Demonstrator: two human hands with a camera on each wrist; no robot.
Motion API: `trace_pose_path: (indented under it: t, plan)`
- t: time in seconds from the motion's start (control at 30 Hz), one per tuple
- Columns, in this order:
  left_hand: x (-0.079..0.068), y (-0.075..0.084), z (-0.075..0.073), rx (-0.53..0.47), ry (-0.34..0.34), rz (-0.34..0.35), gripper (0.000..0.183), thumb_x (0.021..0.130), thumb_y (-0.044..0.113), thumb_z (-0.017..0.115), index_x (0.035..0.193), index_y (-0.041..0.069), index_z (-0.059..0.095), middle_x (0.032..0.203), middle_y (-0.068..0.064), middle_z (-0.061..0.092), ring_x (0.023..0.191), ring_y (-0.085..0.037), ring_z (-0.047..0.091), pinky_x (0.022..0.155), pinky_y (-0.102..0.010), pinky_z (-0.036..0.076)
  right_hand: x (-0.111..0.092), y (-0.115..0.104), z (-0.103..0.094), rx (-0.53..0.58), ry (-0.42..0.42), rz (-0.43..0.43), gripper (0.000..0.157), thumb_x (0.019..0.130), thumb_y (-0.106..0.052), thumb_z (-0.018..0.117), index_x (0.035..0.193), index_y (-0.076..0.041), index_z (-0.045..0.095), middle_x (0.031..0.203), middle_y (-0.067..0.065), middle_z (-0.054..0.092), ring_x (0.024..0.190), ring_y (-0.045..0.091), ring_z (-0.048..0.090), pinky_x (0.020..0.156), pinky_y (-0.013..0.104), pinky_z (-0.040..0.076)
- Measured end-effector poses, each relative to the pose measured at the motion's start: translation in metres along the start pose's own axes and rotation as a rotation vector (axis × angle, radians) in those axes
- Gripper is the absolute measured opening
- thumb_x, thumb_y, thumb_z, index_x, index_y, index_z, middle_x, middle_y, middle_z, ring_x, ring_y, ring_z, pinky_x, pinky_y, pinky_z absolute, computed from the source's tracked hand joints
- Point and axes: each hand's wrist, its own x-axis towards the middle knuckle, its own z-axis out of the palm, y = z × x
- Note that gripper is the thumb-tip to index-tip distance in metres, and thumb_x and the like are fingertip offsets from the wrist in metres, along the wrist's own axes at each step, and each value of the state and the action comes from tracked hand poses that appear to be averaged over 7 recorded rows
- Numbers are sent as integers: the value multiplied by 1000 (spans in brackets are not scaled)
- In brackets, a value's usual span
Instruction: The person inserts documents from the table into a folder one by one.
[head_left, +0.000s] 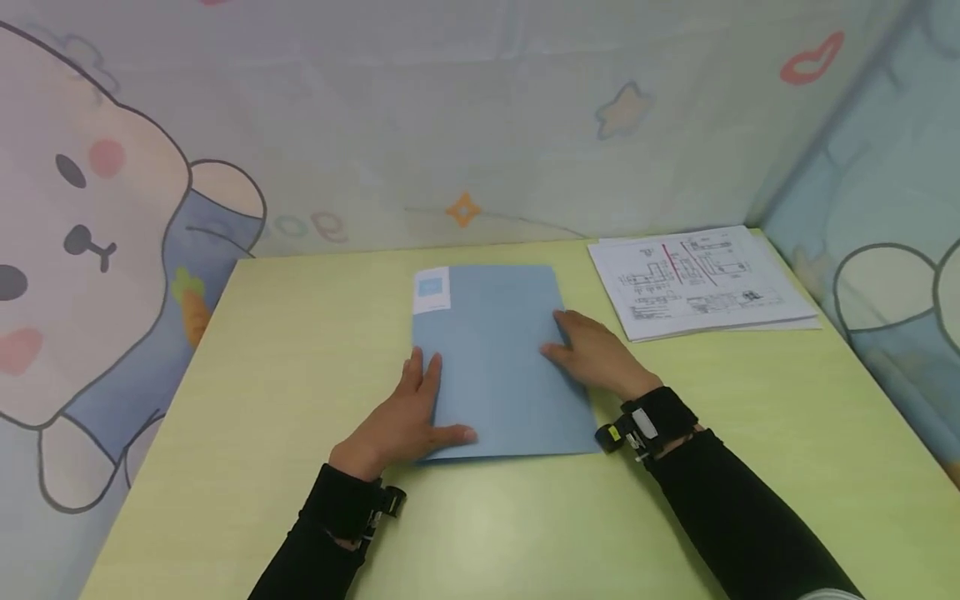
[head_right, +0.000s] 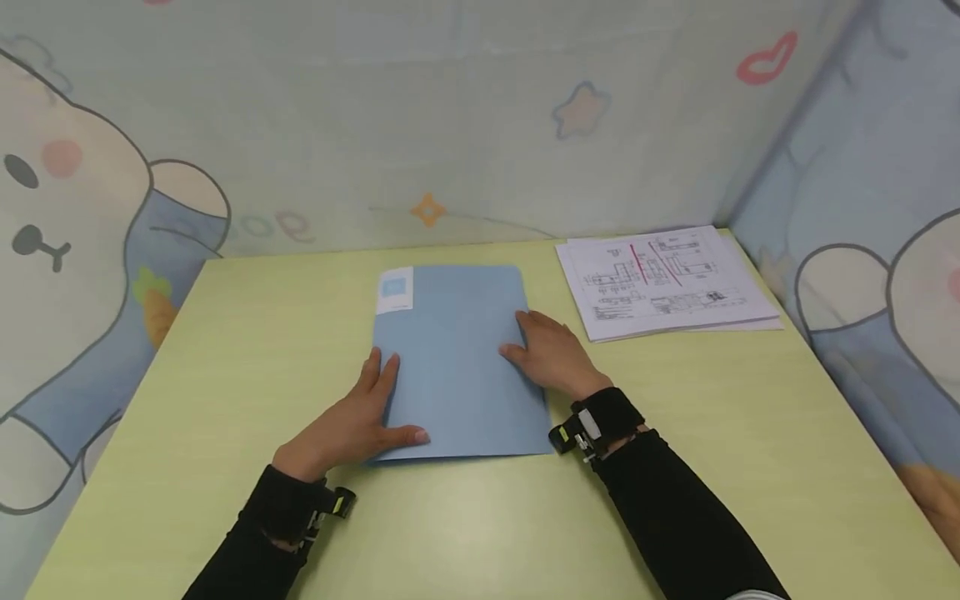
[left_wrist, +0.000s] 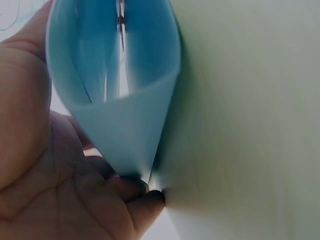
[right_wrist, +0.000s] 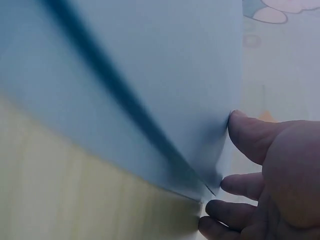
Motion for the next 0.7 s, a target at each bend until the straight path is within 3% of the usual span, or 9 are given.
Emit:
trace_pose_path:
  t: [0.17,0.4,0.5,0.57,0.7]
  plan:
    - [-4,6,8,-5,12,7,123,73,75,63,155,8,1,161,-19,-11,146,-32,1,113,-47,29,-6,5,-1,136,-8,50,79,99,-46,49,154,-1,14,158,22,22,143,35,21,114,53,26]
    - [-7,10,10,0,12,15,124,72,78,61,156,9,2,161,-19,-10,144,-42,9,114,-53,26,-9,16,-4,371,116,75,73,98,-49,49,153,-6,24,152,24,35,137,37,36,107,55,35]
    - [-6,9,9,-13,14,19,123,73,78,60,156,10,0,161,-18,-12,144,-40,7,115,-52,24,-10,16,-8,559,180,93,68,99,-47,50,152,-10,29,148,21,42,133,31,42,104,51,40]
    - [-6,9,8,-30,13,23,122,74,77,60,156,11,-1,161,-16,-13,145,-37,4,116,-51,22,-11,14,-11,722,210,108,62,99,-44,51,151,-14,33,132,17,54,119,24,52,96,42,46]
    - [-3,7,6,-69,5,28,122,74,77,59,155,13,-5,161,-14,-17,145,-33,1,116,-49,23,-12,11,-18,1193,239,54,52,100,-31,53,148,-15,39,111,6,58,91,12,57,75,24,50]
